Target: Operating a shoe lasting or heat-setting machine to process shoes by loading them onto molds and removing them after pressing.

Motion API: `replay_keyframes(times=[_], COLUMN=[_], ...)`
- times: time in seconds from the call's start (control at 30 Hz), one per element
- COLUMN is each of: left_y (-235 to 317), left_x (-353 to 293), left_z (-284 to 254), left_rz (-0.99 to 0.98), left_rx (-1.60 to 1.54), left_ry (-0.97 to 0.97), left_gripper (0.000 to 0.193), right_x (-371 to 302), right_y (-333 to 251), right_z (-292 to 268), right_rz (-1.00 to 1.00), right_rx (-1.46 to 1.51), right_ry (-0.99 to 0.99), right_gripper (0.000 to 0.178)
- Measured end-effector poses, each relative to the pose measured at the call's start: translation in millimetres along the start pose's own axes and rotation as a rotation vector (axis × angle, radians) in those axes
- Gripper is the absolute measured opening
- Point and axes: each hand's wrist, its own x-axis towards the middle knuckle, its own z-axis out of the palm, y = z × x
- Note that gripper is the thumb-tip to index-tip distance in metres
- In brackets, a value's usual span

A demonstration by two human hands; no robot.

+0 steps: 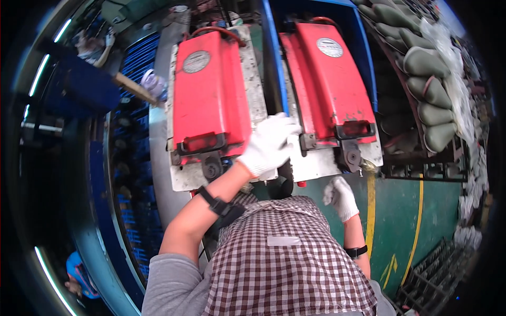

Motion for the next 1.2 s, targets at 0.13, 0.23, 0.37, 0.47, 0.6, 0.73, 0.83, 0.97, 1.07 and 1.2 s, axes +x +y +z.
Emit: replay_keyframes(times=[0.13, 0.23, 0.37, 0.47, 0.6, 0.73, 0.83, 0.97, 1.07, 1.2], left_y=[-10, -18, -45, -45, -53, -59, -59, -64, -65, -68], left_x=[-60, -93, -113, -91, -79, -78, -84, -86, -87, -94], left_z=[-99, -138, -124, -122, -128, -129, -127, -124, -125, -119], left_rz=[-0.253, -0.413, -0.476, -0.805, -0.828, -0.847, -0.821, -0.814, -0.799, -0.718], left_rx=[0.188, 0.192, 0.453, 0.399, 0.359, 0.318, 0.327, 0.309, 0.305, 0.347], left_ry=[0.152, 0.154, -0.256, -0.478, -0.598, -0.603, -0.558, -0.569, -0.578, -0.533], left_gripper=[0.020, 0.017, 0.033, 0.053, 0.059, 0.063, 0.054, 0.061, 0.058, 0.055], right_x=[30, 48, 92, 71, 99, 102, 92, 92, 91, 85], right_y=[-26, -51, -30, -30, 42, 43, 34, 38, 41, 38], right_z=[87, 161, 230, 293, 283, 283, 289, 287, 289, 289], right_rz=[0.034, -0.056, -0.202, -0.001, -0.240, -0.233, -0.137, -0.117, -0.069, -0.158], right_rx=[-0.367, -0.635, -0.980, -1.430, -1.314, -1.228, -1.177, -1.088, -1.045, -1.087], right_ry=[-0.275, -0.544, -0.750, -0.776, -0.640, -0.628, -0.600, -0.567, -0.548, -0.485], right_gripper=[0.017, 0.018, 0.035, 0.053, 0.061, 0.057, 0.055, 0.051, 0.050, 0.049])
